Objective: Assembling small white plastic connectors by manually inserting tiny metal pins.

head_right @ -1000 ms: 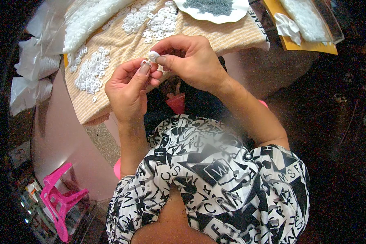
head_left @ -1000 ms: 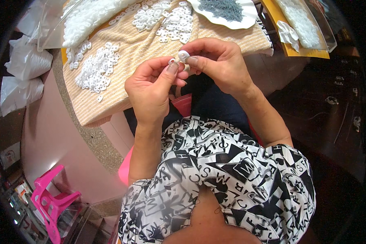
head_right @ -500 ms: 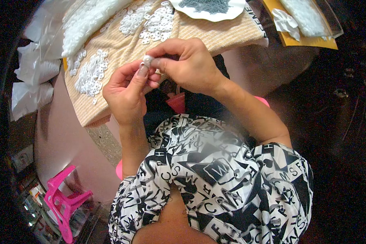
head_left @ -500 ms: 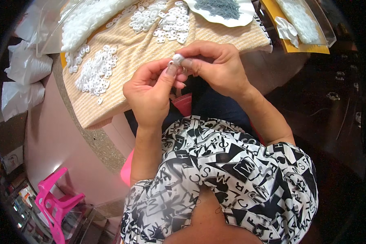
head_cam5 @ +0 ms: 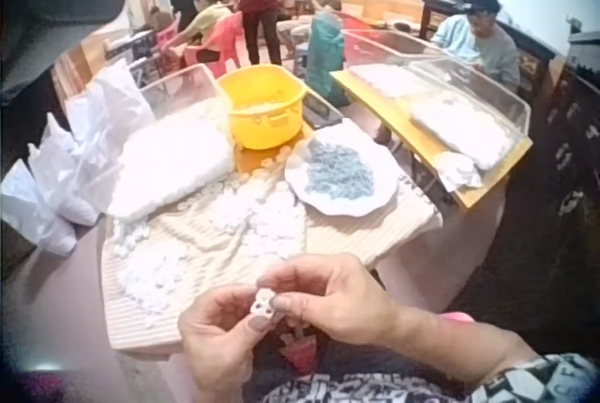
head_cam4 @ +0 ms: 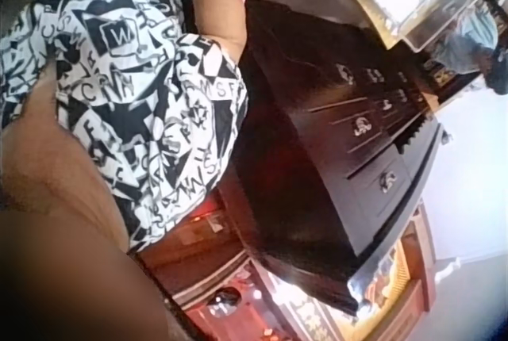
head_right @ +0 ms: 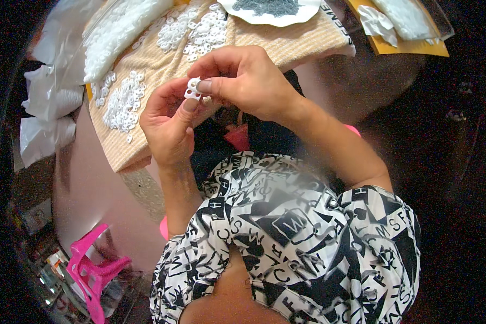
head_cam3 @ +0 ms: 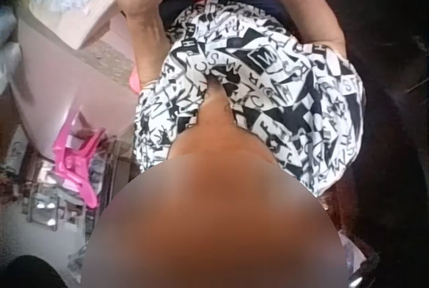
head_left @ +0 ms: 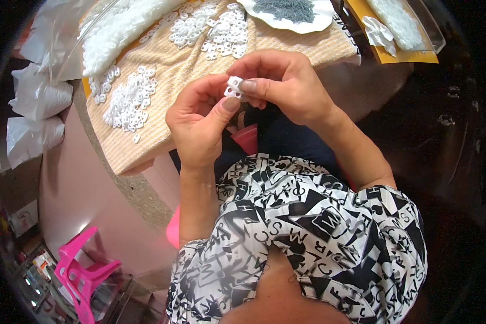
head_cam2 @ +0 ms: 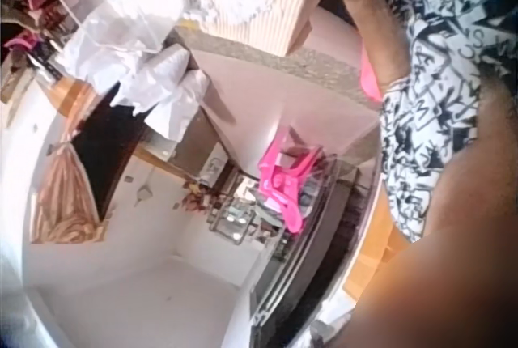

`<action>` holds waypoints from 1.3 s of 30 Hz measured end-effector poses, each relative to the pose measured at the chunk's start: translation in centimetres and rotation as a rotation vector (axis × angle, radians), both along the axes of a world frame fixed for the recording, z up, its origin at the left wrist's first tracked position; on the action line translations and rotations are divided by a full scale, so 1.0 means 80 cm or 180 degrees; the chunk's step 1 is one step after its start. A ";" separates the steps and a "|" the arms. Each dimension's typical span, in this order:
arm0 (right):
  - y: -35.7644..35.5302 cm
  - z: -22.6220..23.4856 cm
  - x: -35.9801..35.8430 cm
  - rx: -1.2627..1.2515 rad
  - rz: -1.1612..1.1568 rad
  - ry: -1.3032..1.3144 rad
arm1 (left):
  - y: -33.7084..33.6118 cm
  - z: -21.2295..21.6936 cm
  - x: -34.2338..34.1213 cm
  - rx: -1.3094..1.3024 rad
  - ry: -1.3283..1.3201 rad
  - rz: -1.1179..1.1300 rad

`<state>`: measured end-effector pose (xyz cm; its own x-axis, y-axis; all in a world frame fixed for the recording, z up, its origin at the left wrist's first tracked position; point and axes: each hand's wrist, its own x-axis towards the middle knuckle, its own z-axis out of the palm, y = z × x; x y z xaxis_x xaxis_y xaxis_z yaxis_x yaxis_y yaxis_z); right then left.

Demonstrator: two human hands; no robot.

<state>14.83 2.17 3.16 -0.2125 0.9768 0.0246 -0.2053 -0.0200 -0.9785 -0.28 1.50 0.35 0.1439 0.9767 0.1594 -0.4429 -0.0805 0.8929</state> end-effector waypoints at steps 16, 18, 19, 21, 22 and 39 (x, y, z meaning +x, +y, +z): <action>0.001 0.008 0.016 -0.0178 0.0425 0.0140 | 0.000 -0.001 -0.003 0.0545 0.0056 -0.0402; 0.000 0.009 0.014 -0.0118 0.0407 0.0083 | -0.001 -0.001 -0.002 0.0592 0.0140 -0.0314; 0.000 0.009 0.014 -0.0060 0.0384 0.0020 | -0.001 -0.001 -0.002 0.0604 0.0101 -0.0319; -0.001 0.008 0.015 -0.0090 0.0409 -0.0008 | 0.000 -0.004 -0.004 0.0611 0.0065 -0.0330; -0.002 0.008 0.016 -0.0114 0.0447 -0.0040 | 0.002 -0.007 -0.005 0.0771 0.0169 -0.0278; 0.009 0.003 0.014 -0.0241 0.0620 0.0276 | 0.013 -0.016 -0.003 0.0722 0.0020 -0.0291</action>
<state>15.97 2.90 3.37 -0.3976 0.9173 -0.0208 -0.2737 -0.1402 -0.9515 -0.55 2.56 -0.94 0.2318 0.8988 0.3720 -0.4520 -0.2391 0.8594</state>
